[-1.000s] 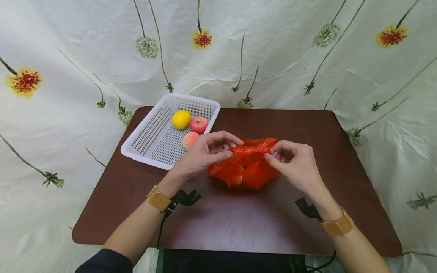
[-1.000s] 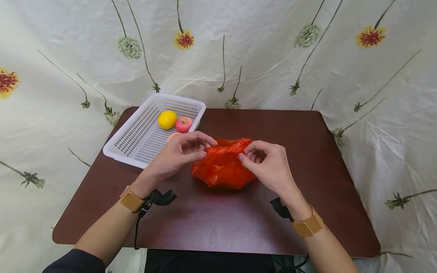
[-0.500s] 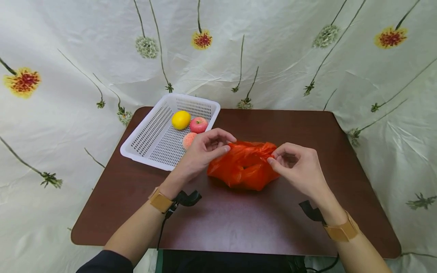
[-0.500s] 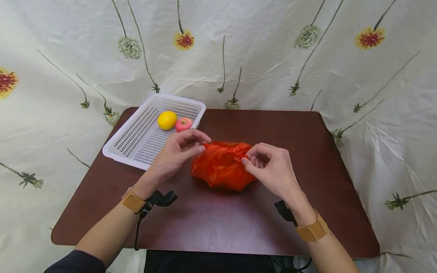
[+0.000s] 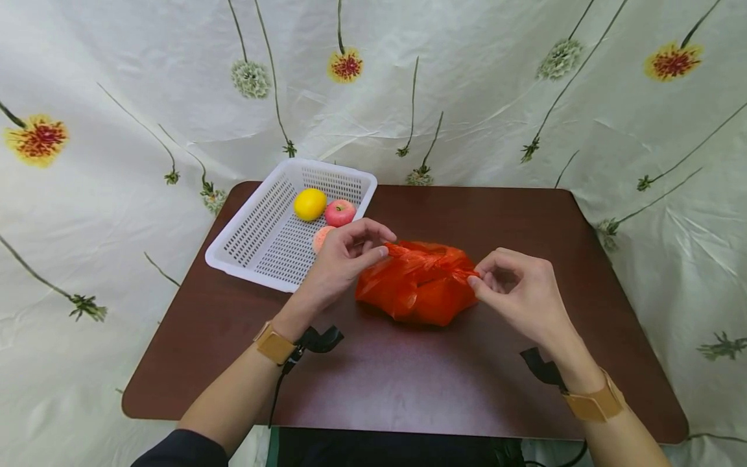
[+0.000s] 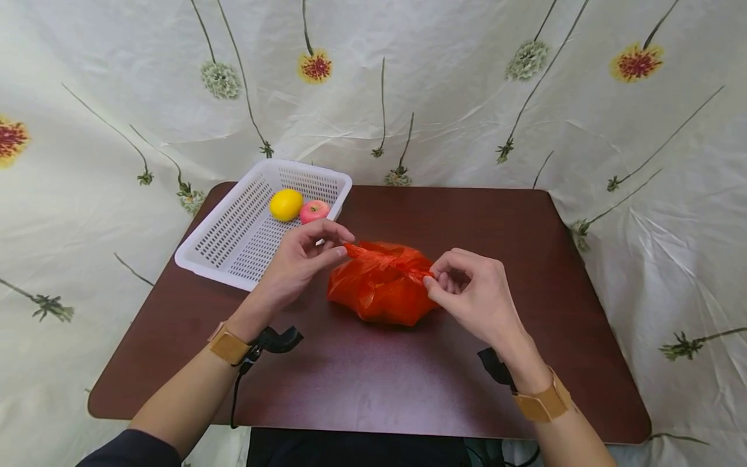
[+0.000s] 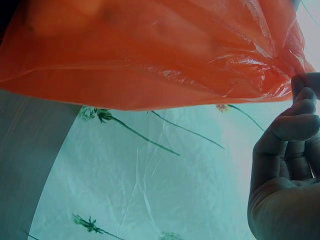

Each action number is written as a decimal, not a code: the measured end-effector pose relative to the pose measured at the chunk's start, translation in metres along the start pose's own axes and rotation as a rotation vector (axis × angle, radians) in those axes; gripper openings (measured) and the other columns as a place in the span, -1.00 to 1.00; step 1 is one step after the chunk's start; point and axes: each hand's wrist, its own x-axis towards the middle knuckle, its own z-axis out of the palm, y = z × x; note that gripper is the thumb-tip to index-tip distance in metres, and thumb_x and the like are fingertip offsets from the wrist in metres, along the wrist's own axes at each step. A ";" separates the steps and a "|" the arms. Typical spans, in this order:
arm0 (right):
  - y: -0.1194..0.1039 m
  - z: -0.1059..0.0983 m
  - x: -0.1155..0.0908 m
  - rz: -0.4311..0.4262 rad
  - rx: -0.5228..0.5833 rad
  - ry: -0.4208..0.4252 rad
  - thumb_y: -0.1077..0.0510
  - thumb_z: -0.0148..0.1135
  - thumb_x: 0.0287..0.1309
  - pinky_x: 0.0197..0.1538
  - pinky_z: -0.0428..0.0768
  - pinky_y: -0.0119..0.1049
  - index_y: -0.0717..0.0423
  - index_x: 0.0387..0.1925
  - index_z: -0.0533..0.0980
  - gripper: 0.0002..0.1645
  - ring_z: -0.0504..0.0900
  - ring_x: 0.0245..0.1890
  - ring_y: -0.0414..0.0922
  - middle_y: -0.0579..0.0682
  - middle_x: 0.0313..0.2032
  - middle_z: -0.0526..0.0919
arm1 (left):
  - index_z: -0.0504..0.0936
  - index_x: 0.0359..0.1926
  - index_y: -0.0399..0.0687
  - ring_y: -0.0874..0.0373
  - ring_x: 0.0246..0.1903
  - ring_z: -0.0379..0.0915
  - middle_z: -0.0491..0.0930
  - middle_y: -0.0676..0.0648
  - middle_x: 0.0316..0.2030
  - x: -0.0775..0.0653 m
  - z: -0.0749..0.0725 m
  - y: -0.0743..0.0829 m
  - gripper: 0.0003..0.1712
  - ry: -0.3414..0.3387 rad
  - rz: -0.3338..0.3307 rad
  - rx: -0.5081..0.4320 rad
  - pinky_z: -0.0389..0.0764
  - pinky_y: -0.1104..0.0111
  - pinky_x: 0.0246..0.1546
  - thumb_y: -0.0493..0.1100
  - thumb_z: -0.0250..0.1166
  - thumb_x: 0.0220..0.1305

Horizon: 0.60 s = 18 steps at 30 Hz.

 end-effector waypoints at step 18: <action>-0.031 -0.001 0.007 -0.217 -0.001 0.148 0.39 0.30 -0.10 -0.14 0.45 -0.45 0.17 -0.45 0.55 -0.87 0.55 -0.28 -0.10 0.02 -0.30 0.60 | 0.57 -0.07 -0.29 -0.23 -0.20 0.39 0.53 -0.20 -0.12 0.000 -0.003 -0.006 -0.74 -0.022 0.036 0.036 0.51 0.16 -0.14 -0.42 0.21 0.19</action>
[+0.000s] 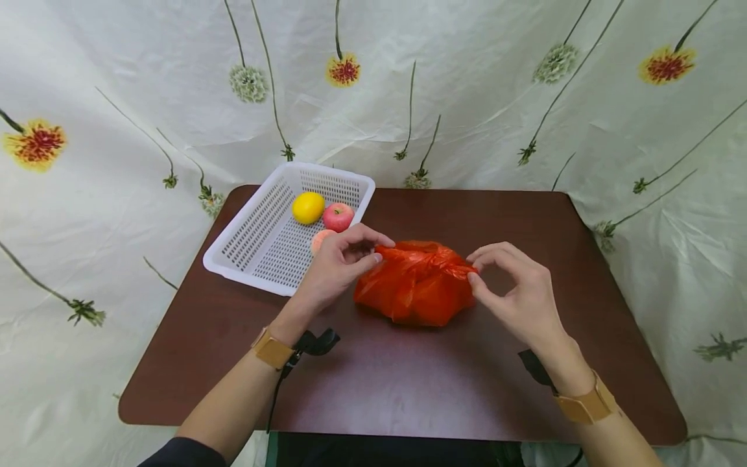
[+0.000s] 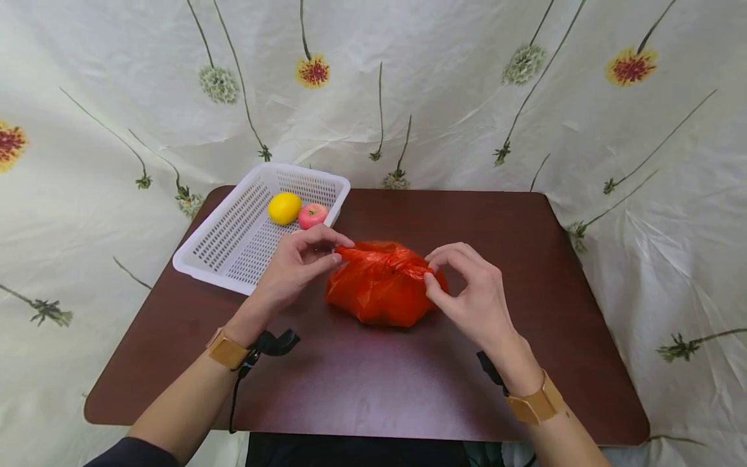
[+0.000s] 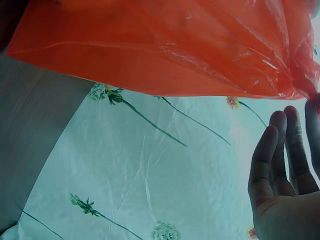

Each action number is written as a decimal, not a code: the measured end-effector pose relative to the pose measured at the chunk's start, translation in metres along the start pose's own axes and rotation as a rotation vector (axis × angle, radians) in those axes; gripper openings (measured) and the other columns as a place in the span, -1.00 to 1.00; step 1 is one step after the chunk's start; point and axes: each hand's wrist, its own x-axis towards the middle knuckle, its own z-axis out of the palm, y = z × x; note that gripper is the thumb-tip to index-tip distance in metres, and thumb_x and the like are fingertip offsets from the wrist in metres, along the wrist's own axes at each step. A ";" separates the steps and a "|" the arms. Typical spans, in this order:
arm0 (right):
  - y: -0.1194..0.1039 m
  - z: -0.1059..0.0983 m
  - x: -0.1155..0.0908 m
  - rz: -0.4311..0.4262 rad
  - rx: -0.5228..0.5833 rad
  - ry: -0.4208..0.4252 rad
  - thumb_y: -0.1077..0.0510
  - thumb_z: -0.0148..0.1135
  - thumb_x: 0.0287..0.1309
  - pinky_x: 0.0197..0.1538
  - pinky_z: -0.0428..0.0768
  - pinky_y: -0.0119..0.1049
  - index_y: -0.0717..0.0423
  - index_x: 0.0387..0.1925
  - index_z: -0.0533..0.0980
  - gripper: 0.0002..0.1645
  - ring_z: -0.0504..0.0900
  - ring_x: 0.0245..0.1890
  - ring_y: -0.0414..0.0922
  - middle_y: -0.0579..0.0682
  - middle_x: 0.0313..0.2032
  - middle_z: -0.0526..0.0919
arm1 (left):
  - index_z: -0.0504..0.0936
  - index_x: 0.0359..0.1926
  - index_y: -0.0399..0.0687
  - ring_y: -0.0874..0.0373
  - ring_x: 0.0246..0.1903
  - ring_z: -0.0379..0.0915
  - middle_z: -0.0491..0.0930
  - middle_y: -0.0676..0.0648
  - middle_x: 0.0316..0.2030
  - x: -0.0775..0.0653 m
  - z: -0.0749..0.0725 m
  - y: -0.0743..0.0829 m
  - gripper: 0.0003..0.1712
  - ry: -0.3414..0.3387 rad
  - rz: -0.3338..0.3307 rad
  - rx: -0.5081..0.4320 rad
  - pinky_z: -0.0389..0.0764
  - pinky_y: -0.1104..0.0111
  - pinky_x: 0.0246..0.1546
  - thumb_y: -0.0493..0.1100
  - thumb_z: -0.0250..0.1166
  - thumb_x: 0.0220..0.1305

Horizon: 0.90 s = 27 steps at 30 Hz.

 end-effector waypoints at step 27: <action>0.000 0.010 -0.002 0.047 0.000 0.081 0.47 0.34 -0.20 -0.39 0.53 -0.45 0.19 -0.45 0.58 -0.79 0.55 -0.54 -0.18 -0.06 -0.48 0.61 | 0.65 -0.22 -0.23 0.07 -0.24 0.47 0.61 -0.11 -0.28 0.000 0.011 -0.005 -0.83 0.130 0.153 0.178 0.53 0.18 -0.22 -0.39 0.29 0.12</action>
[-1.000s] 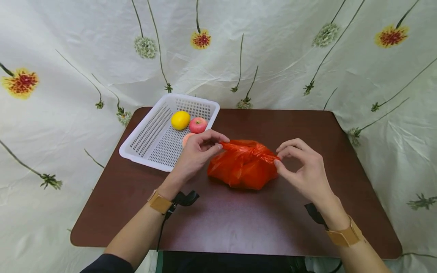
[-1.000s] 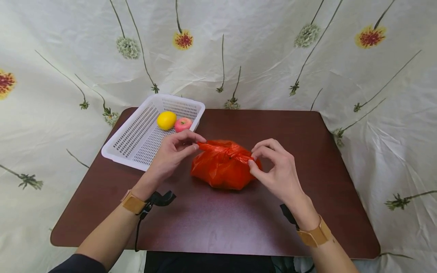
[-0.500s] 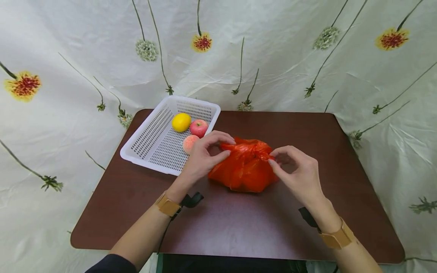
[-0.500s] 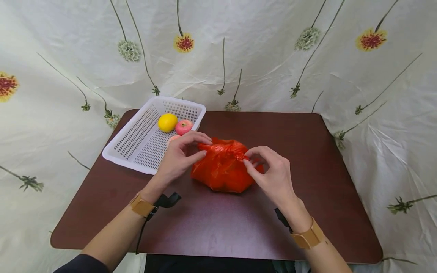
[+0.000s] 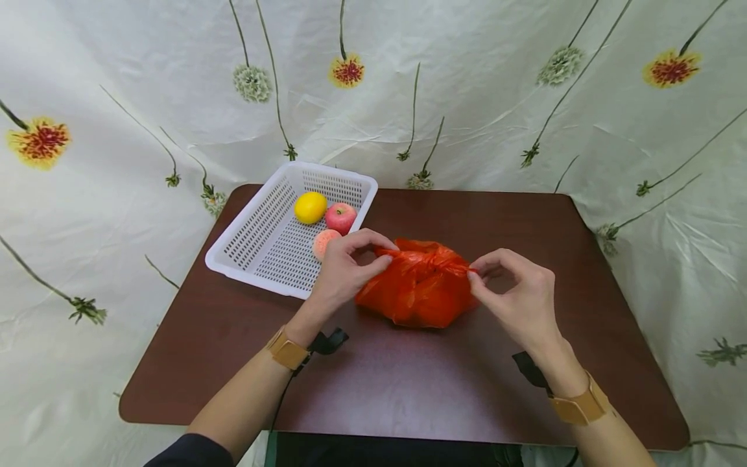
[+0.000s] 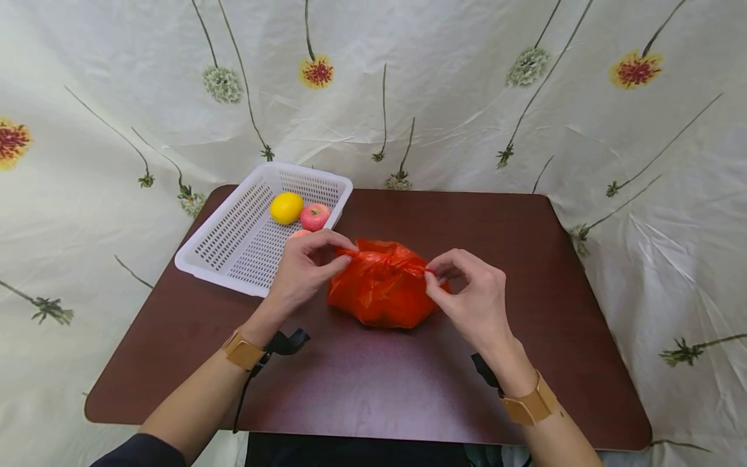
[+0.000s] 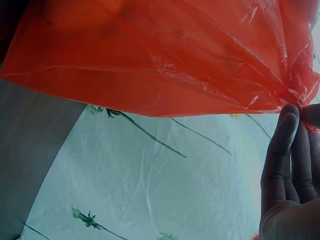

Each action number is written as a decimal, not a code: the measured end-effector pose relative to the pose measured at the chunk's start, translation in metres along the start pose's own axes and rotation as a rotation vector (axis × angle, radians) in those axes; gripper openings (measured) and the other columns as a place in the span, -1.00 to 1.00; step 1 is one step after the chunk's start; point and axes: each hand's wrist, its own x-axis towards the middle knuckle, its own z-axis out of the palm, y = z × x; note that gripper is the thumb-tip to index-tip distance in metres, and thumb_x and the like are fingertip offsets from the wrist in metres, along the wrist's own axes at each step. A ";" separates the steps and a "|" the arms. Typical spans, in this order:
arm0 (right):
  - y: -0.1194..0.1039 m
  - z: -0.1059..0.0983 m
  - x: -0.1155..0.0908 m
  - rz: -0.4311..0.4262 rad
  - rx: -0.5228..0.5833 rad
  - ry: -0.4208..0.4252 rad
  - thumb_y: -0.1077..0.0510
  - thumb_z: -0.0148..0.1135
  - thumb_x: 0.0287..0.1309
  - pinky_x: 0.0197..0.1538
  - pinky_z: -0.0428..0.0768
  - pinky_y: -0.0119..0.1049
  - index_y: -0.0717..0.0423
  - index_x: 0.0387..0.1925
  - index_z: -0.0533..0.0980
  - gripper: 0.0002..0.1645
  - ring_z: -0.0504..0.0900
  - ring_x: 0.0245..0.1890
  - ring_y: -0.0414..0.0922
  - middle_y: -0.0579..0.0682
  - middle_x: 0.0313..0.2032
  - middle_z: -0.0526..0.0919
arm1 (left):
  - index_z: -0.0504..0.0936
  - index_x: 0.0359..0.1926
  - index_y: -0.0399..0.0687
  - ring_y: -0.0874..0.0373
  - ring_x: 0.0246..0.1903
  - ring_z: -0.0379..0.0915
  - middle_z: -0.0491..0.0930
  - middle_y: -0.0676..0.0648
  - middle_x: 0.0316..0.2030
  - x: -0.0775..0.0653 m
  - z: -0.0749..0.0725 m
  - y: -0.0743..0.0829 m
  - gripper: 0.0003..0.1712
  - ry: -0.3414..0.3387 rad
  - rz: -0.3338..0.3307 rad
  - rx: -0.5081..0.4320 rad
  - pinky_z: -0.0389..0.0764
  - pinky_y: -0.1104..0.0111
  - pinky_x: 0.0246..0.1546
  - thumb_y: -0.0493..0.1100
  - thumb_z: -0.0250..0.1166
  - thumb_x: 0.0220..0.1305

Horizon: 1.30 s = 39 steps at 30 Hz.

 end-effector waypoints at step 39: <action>0.027 -0.016 -0.027 0.095 -0.070 0.057 0.48 0.38 -0.28 -0.43 0.49 -0.53 0.15 -0.56 0.57 -0.76 0.53 -0.60 -0.10 -0.05 -0.50 0.65 | 0.73 -0.32 -0.06 0.07 -0.48 0.37 0.66 0.03 -0.41 0.001 -0.024 -0.040 -0.89 0.141 -0.184 0.192 0.35 0.45 -0.64 -0.19 0.39 0.09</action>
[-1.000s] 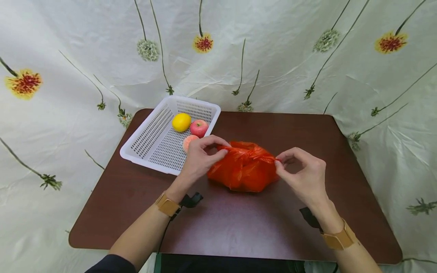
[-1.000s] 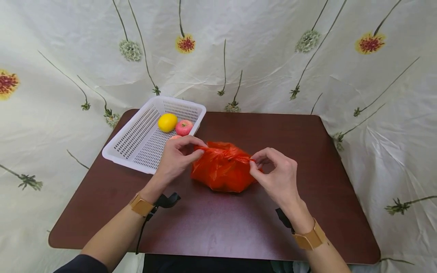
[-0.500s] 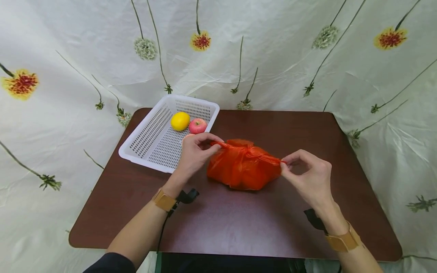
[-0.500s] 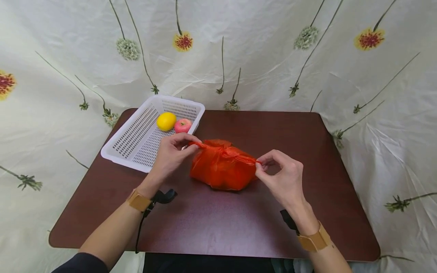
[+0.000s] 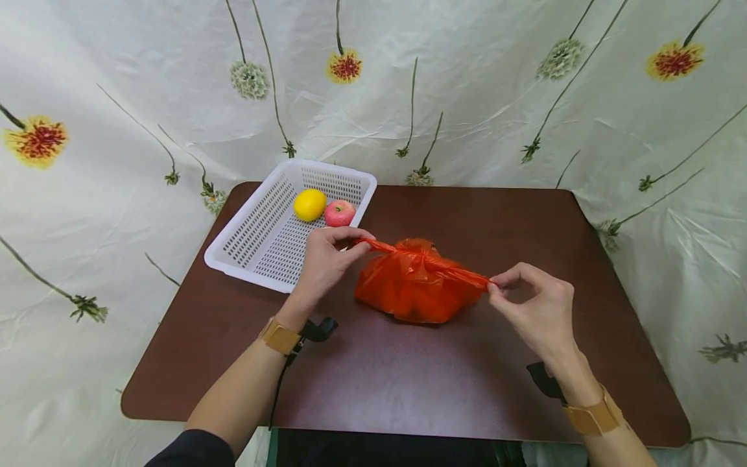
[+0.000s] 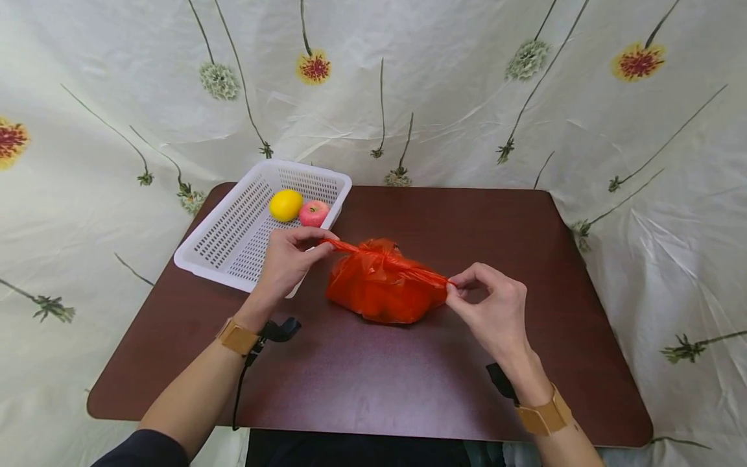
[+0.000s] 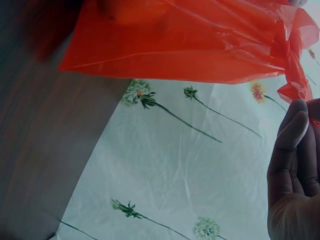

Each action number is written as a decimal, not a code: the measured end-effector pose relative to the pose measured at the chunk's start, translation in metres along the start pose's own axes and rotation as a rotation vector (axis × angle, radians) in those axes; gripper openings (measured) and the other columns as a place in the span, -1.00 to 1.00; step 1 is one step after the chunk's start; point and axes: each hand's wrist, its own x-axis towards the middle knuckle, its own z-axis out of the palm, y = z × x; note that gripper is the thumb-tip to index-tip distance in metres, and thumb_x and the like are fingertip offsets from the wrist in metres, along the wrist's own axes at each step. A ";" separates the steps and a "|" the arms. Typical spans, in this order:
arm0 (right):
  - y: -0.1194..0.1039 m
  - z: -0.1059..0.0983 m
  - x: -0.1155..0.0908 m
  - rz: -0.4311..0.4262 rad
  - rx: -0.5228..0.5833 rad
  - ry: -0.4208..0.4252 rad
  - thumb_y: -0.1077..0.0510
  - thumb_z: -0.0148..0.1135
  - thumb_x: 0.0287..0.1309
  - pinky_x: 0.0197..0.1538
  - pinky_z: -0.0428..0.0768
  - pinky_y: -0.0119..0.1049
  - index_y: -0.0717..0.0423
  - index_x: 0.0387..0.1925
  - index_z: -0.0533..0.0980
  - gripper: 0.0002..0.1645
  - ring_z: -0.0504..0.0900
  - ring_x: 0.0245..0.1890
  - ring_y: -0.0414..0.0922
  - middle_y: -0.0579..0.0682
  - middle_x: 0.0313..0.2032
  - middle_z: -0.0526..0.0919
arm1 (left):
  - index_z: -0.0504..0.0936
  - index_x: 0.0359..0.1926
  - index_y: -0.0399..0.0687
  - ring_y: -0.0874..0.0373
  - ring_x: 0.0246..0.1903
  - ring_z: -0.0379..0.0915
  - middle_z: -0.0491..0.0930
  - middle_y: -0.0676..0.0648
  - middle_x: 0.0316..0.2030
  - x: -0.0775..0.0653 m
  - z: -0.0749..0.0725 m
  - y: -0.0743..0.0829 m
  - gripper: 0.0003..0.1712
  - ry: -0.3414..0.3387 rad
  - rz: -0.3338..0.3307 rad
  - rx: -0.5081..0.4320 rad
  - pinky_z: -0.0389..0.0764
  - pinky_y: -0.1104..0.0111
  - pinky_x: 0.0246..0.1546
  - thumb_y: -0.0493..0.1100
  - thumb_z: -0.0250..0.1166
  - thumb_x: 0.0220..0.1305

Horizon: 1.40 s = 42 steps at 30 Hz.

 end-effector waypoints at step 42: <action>0.021 0.005 0.001 -0.021 -0.092 -0.018 0.14 0.38 -0.07 -0.18 0.45 -0.40 -0.09 -0.11 0.61 -0.62 0.58 -0.28 -0.18 -0.18 -0.20 0.64 | 0.65 -0.12 -0.20 0.09 -0.21 0.45 0.61 -0.12 -0.18 -0.017 -0.013 0.014 -0.78 0.020 0.046 -0.014 0.52 0.28 -0.21 -0.29 0.27 0.19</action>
